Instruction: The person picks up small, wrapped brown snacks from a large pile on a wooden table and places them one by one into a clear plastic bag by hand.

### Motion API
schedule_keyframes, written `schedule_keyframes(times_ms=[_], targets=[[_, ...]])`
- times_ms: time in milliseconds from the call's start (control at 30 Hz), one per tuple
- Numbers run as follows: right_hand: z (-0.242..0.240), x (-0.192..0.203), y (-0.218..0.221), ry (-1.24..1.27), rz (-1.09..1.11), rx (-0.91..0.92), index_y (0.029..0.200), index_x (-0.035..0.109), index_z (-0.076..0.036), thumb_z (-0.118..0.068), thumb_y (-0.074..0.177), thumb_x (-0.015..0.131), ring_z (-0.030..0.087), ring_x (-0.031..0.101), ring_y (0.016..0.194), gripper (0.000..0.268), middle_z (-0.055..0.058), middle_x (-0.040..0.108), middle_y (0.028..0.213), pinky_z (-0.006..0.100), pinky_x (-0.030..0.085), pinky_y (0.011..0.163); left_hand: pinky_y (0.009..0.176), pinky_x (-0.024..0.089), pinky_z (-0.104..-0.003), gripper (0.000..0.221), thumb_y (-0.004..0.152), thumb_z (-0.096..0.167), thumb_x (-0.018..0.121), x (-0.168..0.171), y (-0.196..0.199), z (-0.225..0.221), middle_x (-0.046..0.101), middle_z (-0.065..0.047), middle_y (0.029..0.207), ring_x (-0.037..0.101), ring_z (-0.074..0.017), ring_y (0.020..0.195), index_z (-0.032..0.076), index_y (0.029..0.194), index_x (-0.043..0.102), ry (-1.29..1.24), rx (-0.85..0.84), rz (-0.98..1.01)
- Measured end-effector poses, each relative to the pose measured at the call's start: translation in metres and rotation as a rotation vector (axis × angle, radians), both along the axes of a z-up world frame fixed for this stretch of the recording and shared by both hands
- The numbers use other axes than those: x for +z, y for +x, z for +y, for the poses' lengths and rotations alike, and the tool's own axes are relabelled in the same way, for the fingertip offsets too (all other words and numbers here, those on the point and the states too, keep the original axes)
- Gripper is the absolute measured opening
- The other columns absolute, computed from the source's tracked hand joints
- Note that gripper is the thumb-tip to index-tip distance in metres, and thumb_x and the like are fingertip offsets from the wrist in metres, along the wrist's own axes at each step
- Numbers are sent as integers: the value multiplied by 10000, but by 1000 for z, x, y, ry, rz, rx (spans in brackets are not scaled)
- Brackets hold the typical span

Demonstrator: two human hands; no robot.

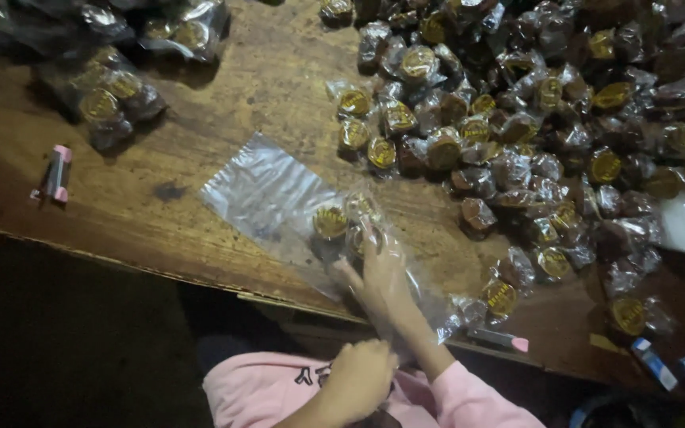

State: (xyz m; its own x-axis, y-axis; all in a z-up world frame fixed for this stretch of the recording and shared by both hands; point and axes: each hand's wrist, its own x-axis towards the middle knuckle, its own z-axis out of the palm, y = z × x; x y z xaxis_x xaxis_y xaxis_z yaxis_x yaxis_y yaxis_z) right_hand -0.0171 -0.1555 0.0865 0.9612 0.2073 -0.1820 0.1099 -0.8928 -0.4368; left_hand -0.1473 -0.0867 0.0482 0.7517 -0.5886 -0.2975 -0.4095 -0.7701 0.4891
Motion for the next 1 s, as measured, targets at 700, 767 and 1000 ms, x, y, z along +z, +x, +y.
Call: schedule_keyframes(times_ms=[700, 767, 1000], targets=[[-9, -16, 7, 378, -410, -14, 1565, 239, 74, 6, 905, 622, 466, 534, 1291, 766, 300, 470, 1453, 485, 415, 1127, 1100, 161, -789, 548, 1030, 329, 528, 25, 165, 35, 246, -80, 1694, 204, -419, 1523, 282, 1565, 417, 0, 472, -313], [-57, -17, -16, 416, -185, -82, 1527, 381, -25, -146, 888, 699, 395, 553, 1304, 724, 211, 536, 1449, 460, 441, 1111, 1084, 104, -821, 672, 963, 438, 593, 34, 163, 35, 198, -81, 1706, 129, -421, 1539, 265, 1577, 382, 35, 422, -249], [-220, -45, -68, -162, 60, -916, 1320, 652, -62, -594, 872, 754, 497, 603, 1167, 703, 234, 585, 1247, 580, 482, 990, 1035, 53, -893, 1054, 692, 392, 885, 20, 173, 38, 149, -124, 1710, 87, -466, 1537, 237, 1584, 346, 94, 364, -331]])
